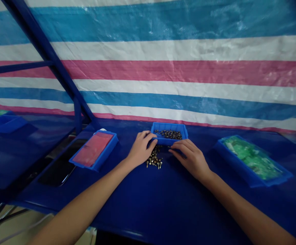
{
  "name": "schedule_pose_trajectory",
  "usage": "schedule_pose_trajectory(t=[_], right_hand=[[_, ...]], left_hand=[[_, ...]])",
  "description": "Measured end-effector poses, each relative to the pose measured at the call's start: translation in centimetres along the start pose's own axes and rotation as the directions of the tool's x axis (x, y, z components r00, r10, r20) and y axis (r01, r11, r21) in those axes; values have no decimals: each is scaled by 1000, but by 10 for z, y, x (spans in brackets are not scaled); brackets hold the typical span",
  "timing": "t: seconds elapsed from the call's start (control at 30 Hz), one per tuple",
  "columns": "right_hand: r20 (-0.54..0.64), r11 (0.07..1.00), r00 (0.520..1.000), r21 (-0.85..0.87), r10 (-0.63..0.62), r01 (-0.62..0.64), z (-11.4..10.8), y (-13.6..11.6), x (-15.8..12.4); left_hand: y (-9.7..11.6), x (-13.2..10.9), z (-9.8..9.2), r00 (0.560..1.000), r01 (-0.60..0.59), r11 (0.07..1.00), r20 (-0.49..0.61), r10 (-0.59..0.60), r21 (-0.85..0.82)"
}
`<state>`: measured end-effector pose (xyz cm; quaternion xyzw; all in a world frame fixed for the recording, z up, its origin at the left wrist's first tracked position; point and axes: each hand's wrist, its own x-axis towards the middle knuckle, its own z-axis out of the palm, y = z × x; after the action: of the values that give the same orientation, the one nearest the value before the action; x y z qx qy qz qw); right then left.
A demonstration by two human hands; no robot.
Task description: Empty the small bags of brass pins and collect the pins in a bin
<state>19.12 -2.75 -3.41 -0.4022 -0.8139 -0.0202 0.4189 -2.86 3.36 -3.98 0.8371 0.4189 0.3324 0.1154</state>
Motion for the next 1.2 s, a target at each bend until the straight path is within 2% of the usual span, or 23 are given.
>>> schedule_pose_trajectory(t=[0.07, 0.17, 0.27, 0.33, 0.4, 0.47, 0.53, 0.6, 0.7, 0.83, 1.2], right_hand=[[-96, 999, 995, -52, 12, -17, -3, 3, 1], [-232, 976, 965, -153, 119, -157, -5, 11, 2], [-279, 929, 935, -234, 219, -287, -5, 18, 2], [-276, 921, 937, -262, 214, -288, -2, 15, 2], [-183, 952, 972, -240, 148, -190, 2, 6, 2], [24, 986, 998, -161, 51, -46, 7, -5, 2], [230, 995, 973, -97, 0, 23, 13, -15, 2], [335, 995, 941, -103, 33, 1, 16, -19, 2], [365, 990, 926, -129, 96, -52, 17, -19, 3], [357, 990, 927, -124, 114, -74, 15, -16, 4], [387, 993, 919, -115, 78, -36, 14, -18, 5]], left_hand=[[0, 0, 0, 1000, 3, 1000, 1, -3, -4], [0, 0, -1, 1000, 1, 1000, 7, -1, -10], [0, -1, -2, 1000, -5, 1000, 10, 5, -14], [0, -1, -1, 1000, -7, 1000, 5, 7, -13], [0, 0, -1, 1000, -8, 1000, -2, 8, -10], [0, 0, 0, 1000, -10, 1000, -8, 10, -4], [0, 0, 0, 1000, -10, 1000, -7, 10, 5], [0, 0, 0, 1000, -9, 1000, -5, 9, 13], [1, 0, -1, 1000, -6, 1000, 1, 6, 16], [2, 0, -1, 1000, -8, 1000, 0, 8, 15], [1, 0, -1, 1000, -7, 1000, -2, 7, 8]])
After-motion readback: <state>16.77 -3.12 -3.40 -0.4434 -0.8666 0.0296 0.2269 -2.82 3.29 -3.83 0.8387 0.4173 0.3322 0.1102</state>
